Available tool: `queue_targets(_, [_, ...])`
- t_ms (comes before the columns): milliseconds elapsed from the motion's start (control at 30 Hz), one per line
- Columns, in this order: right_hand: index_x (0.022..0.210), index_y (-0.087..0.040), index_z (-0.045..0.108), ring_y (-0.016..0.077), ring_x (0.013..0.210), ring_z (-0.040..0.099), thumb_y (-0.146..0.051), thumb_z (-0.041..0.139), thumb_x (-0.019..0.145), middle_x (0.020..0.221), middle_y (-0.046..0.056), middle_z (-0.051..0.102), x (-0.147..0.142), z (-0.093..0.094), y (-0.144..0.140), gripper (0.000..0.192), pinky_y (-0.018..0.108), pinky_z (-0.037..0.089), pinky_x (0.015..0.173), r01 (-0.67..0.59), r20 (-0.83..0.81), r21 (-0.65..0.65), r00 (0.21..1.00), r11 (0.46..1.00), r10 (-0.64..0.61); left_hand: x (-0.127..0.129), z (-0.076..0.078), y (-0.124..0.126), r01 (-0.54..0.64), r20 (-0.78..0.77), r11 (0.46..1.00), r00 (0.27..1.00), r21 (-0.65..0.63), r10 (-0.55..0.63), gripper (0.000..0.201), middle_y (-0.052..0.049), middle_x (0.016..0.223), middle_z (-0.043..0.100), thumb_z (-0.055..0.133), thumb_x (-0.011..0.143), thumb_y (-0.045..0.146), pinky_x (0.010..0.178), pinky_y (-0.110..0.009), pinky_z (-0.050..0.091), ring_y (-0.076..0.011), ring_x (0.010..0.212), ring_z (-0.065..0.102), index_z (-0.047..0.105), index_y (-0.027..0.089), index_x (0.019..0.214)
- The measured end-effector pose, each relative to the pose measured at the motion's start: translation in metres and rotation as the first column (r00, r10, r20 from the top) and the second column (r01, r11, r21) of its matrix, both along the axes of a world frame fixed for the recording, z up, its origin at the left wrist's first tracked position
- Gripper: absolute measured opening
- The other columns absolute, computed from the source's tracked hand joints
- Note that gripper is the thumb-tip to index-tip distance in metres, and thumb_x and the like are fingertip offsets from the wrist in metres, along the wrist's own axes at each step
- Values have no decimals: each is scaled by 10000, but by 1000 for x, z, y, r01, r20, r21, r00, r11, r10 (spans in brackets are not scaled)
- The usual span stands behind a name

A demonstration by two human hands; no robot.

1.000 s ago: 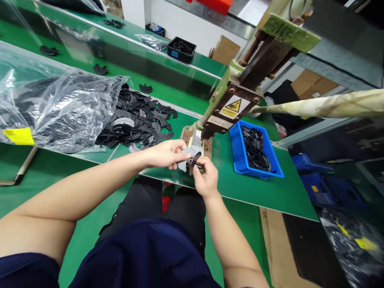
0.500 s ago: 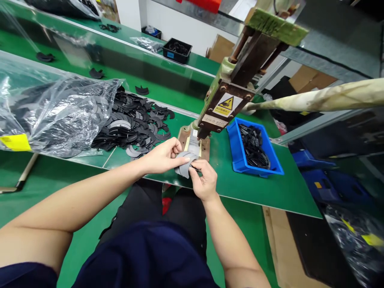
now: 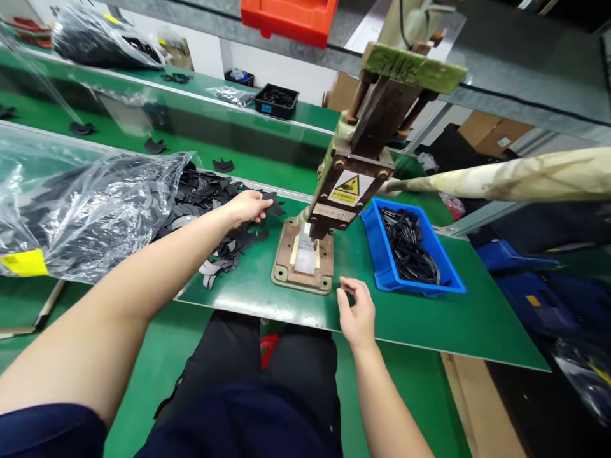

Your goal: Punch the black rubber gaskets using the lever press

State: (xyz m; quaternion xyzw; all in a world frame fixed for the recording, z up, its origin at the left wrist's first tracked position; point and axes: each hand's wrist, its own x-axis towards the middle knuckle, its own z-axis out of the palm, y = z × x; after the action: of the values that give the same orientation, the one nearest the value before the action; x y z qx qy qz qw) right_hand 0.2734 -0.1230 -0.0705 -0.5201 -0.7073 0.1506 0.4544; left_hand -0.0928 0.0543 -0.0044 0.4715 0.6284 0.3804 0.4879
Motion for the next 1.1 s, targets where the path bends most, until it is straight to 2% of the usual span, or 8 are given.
queue_targets(233, [1131, -237, 705, 220, 1054, 702, -266, 607, 1013, 1085, 76, 723, 3, -4, -5, 157, 409, 601, 924, 29, 22, 63, 999, 998, -31, 20, 3, 122, -238, -29, 967, 970, 87, 241, 262, -30, 673, 631, 724, 996, 310, 553, -249, 485, -107, 510, 551, 583, 173, 823])
queue_targets(333, [1125, -234, 701, 211, 1036, 701, -247, 609, 1008, 1075, 73, 721, 4, -2, -5, 150, 388, 600, 895, 36, 26, 73, 999, 997, -38, 22, -4, 141, -243, -50, 965, 967, 102, 249, 176, -80, 800, 694, 708, 995, 288, 655, -303, 560, -155, 631, 660, 617, 165, 910])
queue_targets(433, [1125, -233, 697, 210, 1039, 699, -239, 607, 1008, 1075, 76, 718, 6, -2, -5, 147, 384, 597, 894, 33, 22, 75, 999, 997, -34, 16, -17, 137, -251, -121, 963, 957, 102, 262, 163, -120, 877, 729, 772, 927, 278, 749, -364, 579, -232, 778, 717, 668, 163, 979])
queue_targets(600, [1121, -228, 702, 212, 1035, 696, -234, 574, 1025, 1065, 81, 717, 4, -3, -5, 160, 392, 590, 903, 8, 1, 77, 1000, 997, -8, 9, -25, 85, -113, -305, 955, 932, 275, 198, 238, -103, 1044, 773, 738, 916, 305, 861, -341, 538, -237, 922, 709, 717, 177, 1117])
queue_targets(700, [1102, -227, 720, 207, 1008, 707, -241, 550, 1038, 1039, 77, 733, 0, 0, -7, 183, 386, 594, 888, -16, 3, 82, 1000, 997, 16, 19, -16, 23, 27, -330, 932, 939, 360, 100, 228, -51, 925, 754, 661, 971, 403, 769, -306, 494, -201, 821, 665, 717, 188, 1023])
queue_targets(767, [1089, -234, 736, 195, 978, 718, -260, 534, 1048, 1019, 66, 750, 0, 6, -10, 209, 371, 604, 866, -44, 28, 71, 999, 997, 42, 30, -11, -29, 136, -348, 919, 938, 370, 1, 396, -22, 773, 694, 584, 1010, 548, 691, -301, 453, -186, 723, 605, 693, 201, 855])
queue_targets(933, [1028, -256, 769, 210, 1003, 726, -376, 516, 1055, 1041, 64, 776, 32, 47, 9, 281, 399, 616, 924, -1, 173, 10, 985, 1000, -1, 46, -25, -144, 263, -253, 907, 950, 328, -185, 565, 1, 635, 564, 471, 1061, 606, 653, -316, 431, -183, 643, 534, 592, 234, 654])
queue_targets(1100, [1200, -202, 731, 248, 1069, 685, -390, 602, 982, 1200, 130, 741, 108, 94, 83, 316, 460, 562, 1042, 292, 391, -95, 890, 952, -234, 55, -55, -184, 235, -159, 903, 969, 358, -189, 510, -15, 726, 628, 448, 1083, 548, 740, -345, 477, -207, 723, 589, 623, 250, 708])
